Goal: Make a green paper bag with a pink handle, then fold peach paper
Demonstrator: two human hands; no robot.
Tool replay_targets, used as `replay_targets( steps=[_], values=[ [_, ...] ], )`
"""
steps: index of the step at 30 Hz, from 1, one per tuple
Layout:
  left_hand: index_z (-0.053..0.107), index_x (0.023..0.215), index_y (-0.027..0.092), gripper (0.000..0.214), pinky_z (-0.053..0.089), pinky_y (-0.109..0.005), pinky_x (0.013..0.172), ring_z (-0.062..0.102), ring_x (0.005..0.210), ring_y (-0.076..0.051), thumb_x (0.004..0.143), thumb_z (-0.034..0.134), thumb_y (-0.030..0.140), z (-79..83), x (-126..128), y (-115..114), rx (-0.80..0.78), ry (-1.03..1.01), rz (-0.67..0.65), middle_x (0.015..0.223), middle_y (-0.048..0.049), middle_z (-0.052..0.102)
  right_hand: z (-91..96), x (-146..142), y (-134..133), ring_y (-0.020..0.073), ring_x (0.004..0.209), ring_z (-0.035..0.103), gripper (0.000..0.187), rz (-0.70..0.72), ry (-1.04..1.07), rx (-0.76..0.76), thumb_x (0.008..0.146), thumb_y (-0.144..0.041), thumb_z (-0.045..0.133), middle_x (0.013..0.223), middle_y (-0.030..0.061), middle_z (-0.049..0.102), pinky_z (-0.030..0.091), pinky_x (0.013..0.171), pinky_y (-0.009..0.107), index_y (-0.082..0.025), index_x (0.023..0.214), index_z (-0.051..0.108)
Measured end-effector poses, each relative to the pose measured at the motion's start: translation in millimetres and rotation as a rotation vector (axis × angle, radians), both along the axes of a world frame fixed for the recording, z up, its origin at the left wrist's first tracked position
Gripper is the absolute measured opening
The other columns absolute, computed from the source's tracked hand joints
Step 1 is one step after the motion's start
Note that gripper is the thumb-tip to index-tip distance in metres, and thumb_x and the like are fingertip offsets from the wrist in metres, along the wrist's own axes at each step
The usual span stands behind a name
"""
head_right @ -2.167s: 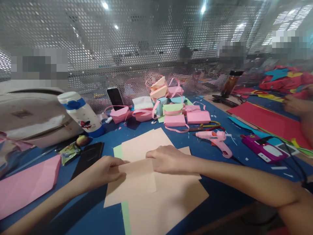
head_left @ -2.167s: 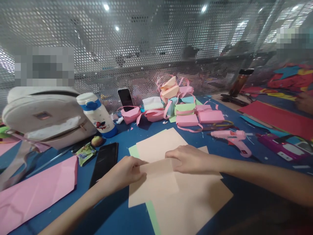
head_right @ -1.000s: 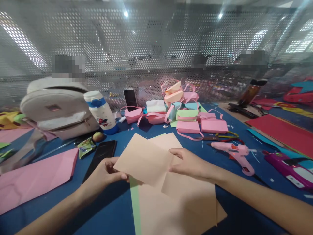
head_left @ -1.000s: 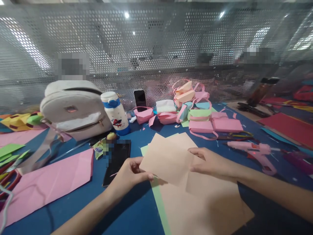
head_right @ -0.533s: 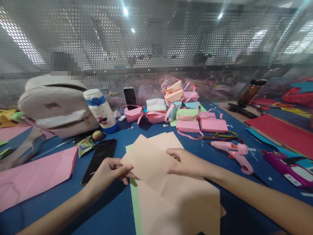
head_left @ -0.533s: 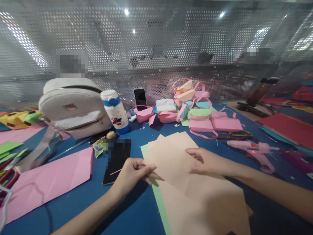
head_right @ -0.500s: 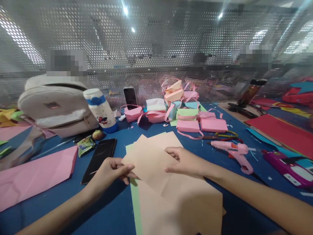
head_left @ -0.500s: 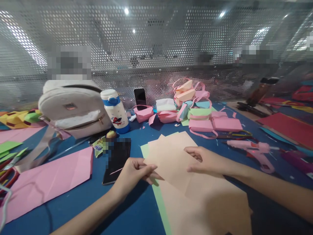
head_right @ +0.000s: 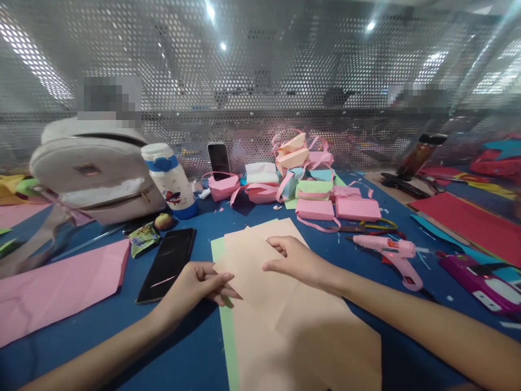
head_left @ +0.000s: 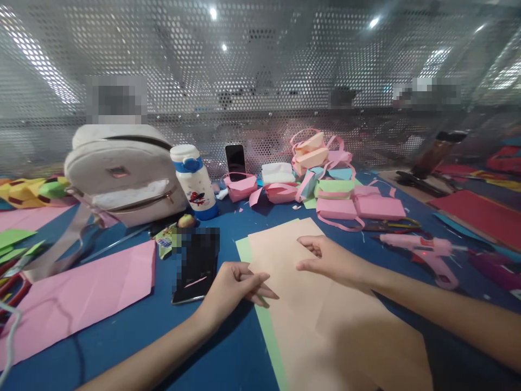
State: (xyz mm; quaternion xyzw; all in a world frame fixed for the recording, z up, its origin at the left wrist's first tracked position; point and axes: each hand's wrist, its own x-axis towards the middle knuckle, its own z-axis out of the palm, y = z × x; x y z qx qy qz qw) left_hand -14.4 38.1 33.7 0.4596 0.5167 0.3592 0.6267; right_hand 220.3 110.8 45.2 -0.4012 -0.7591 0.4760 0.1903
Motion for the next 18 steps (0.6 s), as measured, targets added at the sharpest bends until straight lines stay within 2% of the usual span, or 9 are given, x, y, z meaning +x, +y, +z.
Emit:
replay_targets(
  steps=[8,11,13,14,15,16,18],
  values=[
    [0.063,0.071,0.012,0.060,0.062,-0.032,0.063,0.077,0.065,-0.026,0.064,0.079,0.070,-4.1,-0.2,1.3,0.010,0.028,-0.012,0.079,-0.0194,0.077,-0.6,-0.7,1.4,0.0108,0.062,0.026,0.042,-0.013,-0.036,0.050,0.078,-0.035,0.068,0.070,-0.0072,0.022,0.023,0.055,0.025,-0.022,0.067,0.030],
    [0.065,0.073,0.011,0.064,0.062,-0.032,0.065,0.076,0.066,-0.025,0.067,0.073,0.074,-4.3,-3.5,4.8,0.030,0.065,-0.021,0.081,-0.0197,0.077,-3.7,-2.2,2.9,0.0124,0.063,0.042,0.033,-0.026,-0.056,0.053,0.080,-0.036,0.068,0.069,-0.0066,0.037,0.034,0.057,0.026,-0.021,0.069,0.041],
    [0.066,0.074,0.010,0.066,0.062,-0.031,0.064,0.076,0.065,-0.024,0.068,0.071,0.076,-4.0,-7.4,9.9,0.045,0.101,-0.033,0.080,-0.0202,0.077,-6.9,-2.7,3.4,0.0190,0.082,0.060,0.018,-0.047,-0.032,0.097,0.081,-0.032,0.068,0.087,-0.0002,0.059,0.047,0.070,0.030,-0.020,0.090,0.058],
    [0.066,0.073,0.010,0.066,0.061,-0.031,0.064,0.076,0.064,-0.024,0.068,0.071,0.076,-3.7,-9.7,13.1,0.052,0.121,-0.040,0.080,-0.0203,0.077,-8.5,-2.7,2.9,0.0230,0.099,0.062,0.029,-0.049,-0.021,0.160,0.083,-0.030,0.066,0.106,0.0052,0.064,0.051,0.082,0.034,-0.020,0.109,0.060],
    [0.065,0.072,0.011,0.066,0.061,-0.031,0.063,0.075,0.063,-0.023,0.068,0.071,0.076,-3.4,-12.0,16.7,0.058,0.141,-0.049,0.079,-0.0203,0.077,-10.0,-2.5,1.8,0.0255,0.118,0.058,0.044,-0.036,-0.020,0.252,0.086,-0.028,0.063,0.127,0.0098,0.061,0.049,0.095,0.039,-0.021,0.128,0.054],
    [0.064,0.071,0.011,0.065,0.061,-0.031,0.062,0.075,0.062,-0.023,0.068,0.070,0.076,-3.0,-14.2,20.4,0.064,0.162,-0.058,0.078,-0.0203,0.077,-11.2,-2.1,-0.2,0.0262,0.133,0.049,0.055,0.003,-0.033,0.361,0.089,-0.026,0.060,0.144,0.0124,0.052,0.043,0.107,0.043,-0.022,0.142,0.045],
    [0.063,0.069,0.013,0.062,0.061,-0.032,0.062,0.075,0.062,-0.023,0.071,0.069,0.074,-2.0,-17.6,27.4,0.073,0.205,-0.079,0.077,-0.0199,0.077,-13.1,-1.1,-6.8,0.0256,0.148,0.028,0.064,0.166,-0.107,0.554,0.096,-0.028,0.055,0.160,0.0132,0.033,0.027,0.120,0.047,-0.021,0.154,0.032]
  ],
)
